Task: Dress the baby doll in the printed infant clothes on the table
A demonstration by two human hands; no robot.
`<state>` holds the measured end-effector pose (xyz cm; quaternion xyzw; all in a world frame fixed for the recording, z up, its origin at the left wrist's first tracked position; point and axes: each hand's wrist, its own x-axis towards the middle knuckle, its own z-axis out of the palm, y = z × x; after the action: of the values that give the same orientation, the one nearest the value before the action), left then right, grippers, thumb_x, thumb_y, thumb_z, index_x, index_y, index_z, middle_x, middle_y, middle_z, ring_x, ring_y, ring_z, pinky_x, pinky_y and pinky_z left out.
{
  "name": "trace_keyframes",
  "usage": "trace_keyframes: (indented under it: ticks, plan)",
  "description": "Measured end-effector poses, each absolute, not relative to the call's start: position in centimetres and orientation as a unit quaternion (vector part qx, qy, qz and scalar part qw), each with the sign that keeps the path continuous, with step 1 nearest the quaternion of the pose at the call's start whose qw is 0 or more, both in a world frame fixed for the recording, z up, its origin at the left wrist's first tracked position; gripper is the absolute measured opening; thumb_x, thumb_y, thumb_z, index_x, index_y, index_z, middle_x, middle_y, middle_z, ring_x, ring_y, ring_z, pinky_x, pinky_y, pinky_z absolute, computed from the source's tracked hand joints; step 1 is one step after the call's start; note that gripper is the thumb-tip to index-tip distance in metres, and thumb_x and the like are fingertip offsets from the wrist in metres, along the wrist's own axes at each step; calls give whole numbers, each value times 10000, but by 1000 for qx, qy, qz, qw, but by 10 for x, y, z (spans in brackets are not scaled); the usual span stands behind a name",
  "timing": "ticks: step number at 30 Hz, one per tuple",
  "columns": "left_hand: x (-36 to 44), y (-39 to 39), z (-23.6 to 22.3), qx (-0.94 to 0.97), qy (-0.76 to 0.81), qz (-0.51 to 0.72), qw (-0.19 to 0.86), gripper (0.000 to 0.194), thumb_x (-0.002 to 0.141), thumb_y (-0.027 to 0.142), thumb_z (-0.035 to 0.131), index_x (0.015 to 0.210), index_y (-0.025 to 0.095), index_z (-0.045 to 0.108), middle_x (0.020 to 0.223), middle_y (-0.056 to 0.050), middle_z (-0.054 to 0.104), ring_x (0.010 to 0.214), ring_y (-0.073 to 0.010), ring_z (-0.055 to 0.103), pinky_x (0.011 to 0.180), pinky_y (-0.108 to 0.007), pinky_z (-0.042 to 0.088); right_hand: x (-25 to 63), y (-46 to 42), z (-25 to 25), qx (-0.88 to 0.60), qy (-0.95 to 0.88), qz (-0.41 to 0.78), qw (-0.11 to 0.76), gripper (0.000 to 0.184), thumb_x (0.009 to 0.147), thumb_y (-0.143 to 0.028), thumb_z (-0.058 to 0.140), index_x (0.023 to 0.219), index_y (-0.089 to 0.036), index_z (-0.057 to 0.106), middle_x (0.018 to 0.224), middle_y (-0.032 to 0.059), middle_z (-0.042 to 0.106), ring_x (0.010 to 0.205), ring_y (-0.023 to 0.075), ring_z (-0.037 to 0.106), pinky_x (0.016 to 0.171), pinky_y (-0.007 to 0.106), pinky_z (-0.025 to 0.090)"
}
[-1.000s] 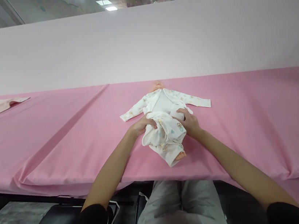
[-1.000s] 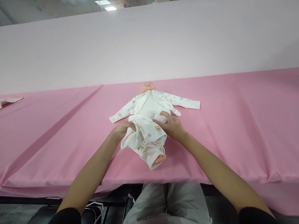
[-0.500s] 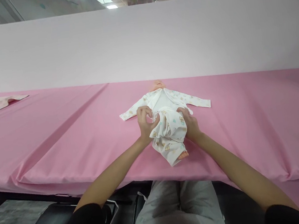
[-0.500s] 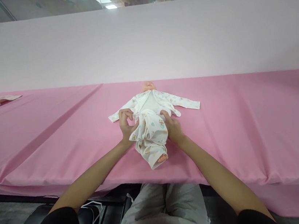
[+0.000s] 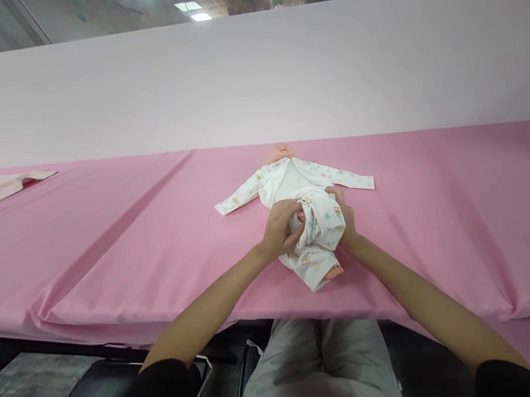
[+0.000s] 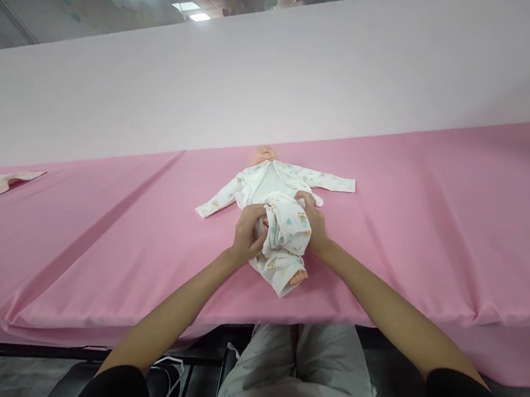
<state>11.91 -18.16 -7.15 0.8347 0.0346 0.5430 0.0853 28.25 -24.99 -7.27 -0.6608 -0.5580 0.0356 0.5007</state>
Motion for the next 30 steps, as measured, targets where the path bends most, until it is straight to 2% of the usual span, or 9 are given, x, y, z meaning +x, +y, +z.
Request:
trace_keyframes:
  ticks: [5, 10, 13, 18, 21, 24, 26, 28, 30]
  plan:
    - [122, -178, -75, 853, 32, 512, 95, 330, 842, 350, 484, 1138, 205, 484, 1050, -105, 605, 983, -218, 562, 858, -390, 444, 288, -250, -72, -658, -529, 97, 527, 319, 723, -405, 546, 974, -253, 420, 763, -13, 561, 628, 177, 538, 571, 296, 401]
    - [126, -180, -76, 855, 54, 506, 102, 511, 718, 438, 642, 1137, 196, 479, 1060, -113, 575, 986, -241, 543, 843, -393, 436, 280, -253, -71, -663, -535, 98, 515, 412, 693, -419, 588, 1025, -254, 410, 832, 7, 577, 683, 209, 558, 602, 329, 416]
    - [127, -182, -74, 851, 69, 506, 123, 481, 692, 419, 672, 1082, 198, 500, 1029, -98, 564, 959, -230, 537, 825, -378, 445, 277, -251, -68, -661, -526, 121, 521, 445, 670, -436, 617, 1027, -256, 422, 848, 15, 579, 711, 219, 556, 611, 334, 418]
    - [123, -181, -67, 833, 105, 516, 171, 413, 679, 373, 680, 1012, 193, 514, 947, -62, 565, 883, -199, 551, 756, -333, 462, 295, -244, -54, -531, -541, 245, 604, 306, 719, -445, 565, 945, -241, 531, 957, 36, 582, 766, 188, 549, 656, 320, 444]
    - [122, -181, -63, 822, 129, 526, 177, 391, 656, 348, 693, 961, 188, 508, 901, -41, 568, 842, -183, 555, 730, -313, 462, 299, -250, -44, -472, -549, 311, 615, 351, 771, -458, 509, 1037, -235, 557, 1012, 46, 591, 725, 168, 545, 647, 318, 452]
    - [124, -182, -62, 809, 168, 537, 172, 350, 643, 326, 684, 904, 189, 495, 876, -32, 565, 824, -172, 549, 720, -304, 462, 284, -259, -42, -490, -594, 219, 599, 482, 774, -520, 529, 1153, -221, 527, 1148, 77, 562, 943, 225, 548, 811, 375, 455]
    - [126, -182, -63, 796, 178, 556, 160, 314, 642, 299, 669, 876, 188, 491, 877, -35, 552, 827, -170, 540, 718, -303, 462, 270, -264, -46, -509, -628, 128, 575, 545, 730, -488, 619, 1183, -208, 506, 1196, 92, 541, 1091, 259, 493, 937, 412, 401]
    - [126, -181, -64, 789, 170, 573, 143, 308, 636, 289, 674, 864, 185, 496, 896, -43, 537, 844, -172, 533, 725, -308, 465, 262, -266, -50, -514, -632, 94, 573, 470, 758, -409, 600, 1170, -203, 505, 1182, 91, 553, 1111, 252, 490, 963, 414, 387]
    - [127, -182, -66, 787, 165, 580, 131, 332, 633, 323, 699, 862, 182, 504, 912, -51, 528, 874, -181, 532, 744, -322, 472, 260, -265, -53, -515, -619, 104, 584, 372, 780, -316, 531, 1134, -202, 518, 1131, 78, 583, 1052, 230, 529, 919, 391, 422]
